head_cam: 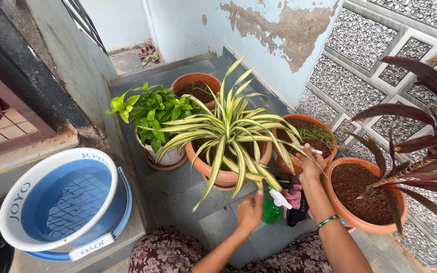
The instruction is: The person tends to potted plants on a tiled floor. They use a small tool to loosen the soil around a spider plant, then spray the leaves with a spray bottle and wipe them with a cloth.
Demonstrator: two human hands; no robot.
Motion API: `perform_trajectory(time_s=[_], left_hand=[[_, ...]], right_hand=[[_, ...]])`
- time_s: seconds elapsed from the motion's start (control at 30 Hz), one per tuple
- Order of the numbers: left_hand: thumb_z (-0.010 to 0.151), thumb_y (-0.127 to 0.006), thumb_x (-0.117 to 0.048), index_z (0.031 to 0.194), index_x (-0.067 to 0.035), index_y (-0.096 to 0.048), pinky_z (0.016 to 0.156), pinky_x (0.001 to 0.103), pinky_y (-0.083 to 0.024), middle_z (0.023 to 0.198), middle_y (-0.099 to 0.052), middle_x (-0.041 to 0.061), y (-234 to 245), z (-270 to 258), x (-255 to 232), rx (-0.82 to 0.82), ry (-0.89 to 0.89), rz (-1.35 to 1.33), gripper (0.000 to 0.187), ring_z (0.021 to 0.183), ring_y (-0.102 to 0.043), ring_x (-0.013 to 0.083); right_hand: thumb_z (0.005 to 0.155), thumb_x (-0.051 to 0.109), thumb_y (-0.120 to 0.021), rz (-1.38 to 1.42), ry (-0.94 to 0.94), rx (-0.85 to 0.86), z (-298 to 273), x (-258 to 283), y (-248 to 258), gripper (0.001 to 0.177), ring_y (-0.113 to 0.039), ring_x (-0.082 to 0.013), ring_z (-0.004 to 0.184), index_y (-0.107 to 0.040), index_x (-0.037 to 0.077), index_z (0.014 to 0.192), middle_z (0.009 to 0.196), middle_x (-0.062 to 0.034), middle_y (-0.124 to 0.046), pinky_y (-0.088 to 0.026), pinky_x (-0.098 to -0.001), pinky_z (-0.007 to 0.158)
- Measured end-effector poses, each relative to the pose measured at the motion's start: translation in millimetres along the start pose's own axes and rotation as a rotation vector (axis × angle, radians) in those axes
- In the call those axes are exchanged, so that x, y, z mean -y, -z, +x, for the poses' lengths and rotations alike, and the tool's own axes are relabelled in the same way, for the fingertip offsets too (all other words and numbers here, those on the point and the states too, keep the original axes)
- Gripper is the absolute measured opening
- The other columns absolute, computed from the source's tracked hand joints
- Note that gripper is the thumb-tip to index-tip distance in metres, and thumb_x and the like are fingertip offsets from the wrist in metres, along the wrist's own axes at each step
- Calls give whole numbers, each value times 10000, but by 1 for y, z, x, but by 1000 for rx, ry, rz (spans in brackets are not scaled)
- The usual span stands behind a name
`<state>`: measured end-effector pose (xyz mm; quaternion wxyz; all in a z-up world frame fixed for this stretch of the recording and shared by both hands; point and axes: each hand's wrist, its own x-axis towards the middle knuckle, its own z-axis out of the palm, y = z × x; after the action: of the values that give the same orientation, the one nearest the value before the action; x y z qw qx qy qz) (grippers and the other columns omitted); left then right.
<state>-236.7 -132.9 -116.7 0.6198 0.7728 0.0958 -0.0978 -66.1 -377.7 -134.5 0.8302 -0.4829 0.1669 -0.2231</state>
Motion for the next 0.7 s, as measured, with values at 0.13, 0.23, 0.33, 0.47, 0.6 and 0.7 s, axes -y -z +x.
perform_trajectory(time_s=[0.13, 0.23, 0.33, 0.47, 0.6, 0.7], left_hand=[[1050, -438, -642, 1485, -23, -301, 866, 341, -493, 1258, -556, 122, -6, 71, 39, -299, -63, -932, 769, 1079, -598, 224], [1021, -414, -606, 1607, -102, -139, 910, 331, -557, 1438, -508, 115, 2, 109, 50, -417, -88, -1133, 820, 1186, -624, 217], [1000, -367, -557, 1600, -124, -176, 813, 357, -583, 1357, -556, 142, 10, 117, 49, -369, -27, -1131, 764, 1095, -655, 241], [1021, -305, -526, 1566, -174, -226, 771, 370, -573, 1239, -588, 171, 21, 111, 47, -339, 133, -974, 654, 943, -627, 248], [1085, -276, -492, 1355, 4, -514, 759, 334, -608, 1175, -642, 150, 58, 120, 58, -200, 41, -845, 613, 918, -691, 185], [1090, -211, -544, 1320, -47, -542, 748, 307, -598, 1118, -659, 117, 111, 134, 73, -62, 63, -662, 640, 883, -675, 153]], right_hand=[[958, 227, -761, 7, 67, -147, 10, 18, 36, 224, -722, -154, 734, -638, 54, 1030, 897, -55, -705, -636, -350, 609], [964, 239, -754, -21, 9, -204, 13, 36, 55, 235, -712, -203, 708, -622, 49, 1005, 881, -69, -710, -623, -339, 611], [986, 253, -755, 6, 6, -173, 15, 52, 68, 243, -710, -196, 724, -623, 50, 1003, 888, -69, -701, -629, -337, 638], [982, 261, -762, 3, -33, -155, 9, 56, 71, 237, -706, -162, 728, -640, 59, 1006, 896, -54, -710, -628, -329, 656], [961, 281, -758, -14, -53, -120, 8, 53, 57, 235, -694, -149, 700, -637, 89, 1024, 884, -38, -705, -601, -316, 627], [957, 285, -768, -22, -63, -111, 5, 48, 46, 251, -695, -151, 703, -628, 91, 1030, 897, -40, -708, -601, -324, 632]])
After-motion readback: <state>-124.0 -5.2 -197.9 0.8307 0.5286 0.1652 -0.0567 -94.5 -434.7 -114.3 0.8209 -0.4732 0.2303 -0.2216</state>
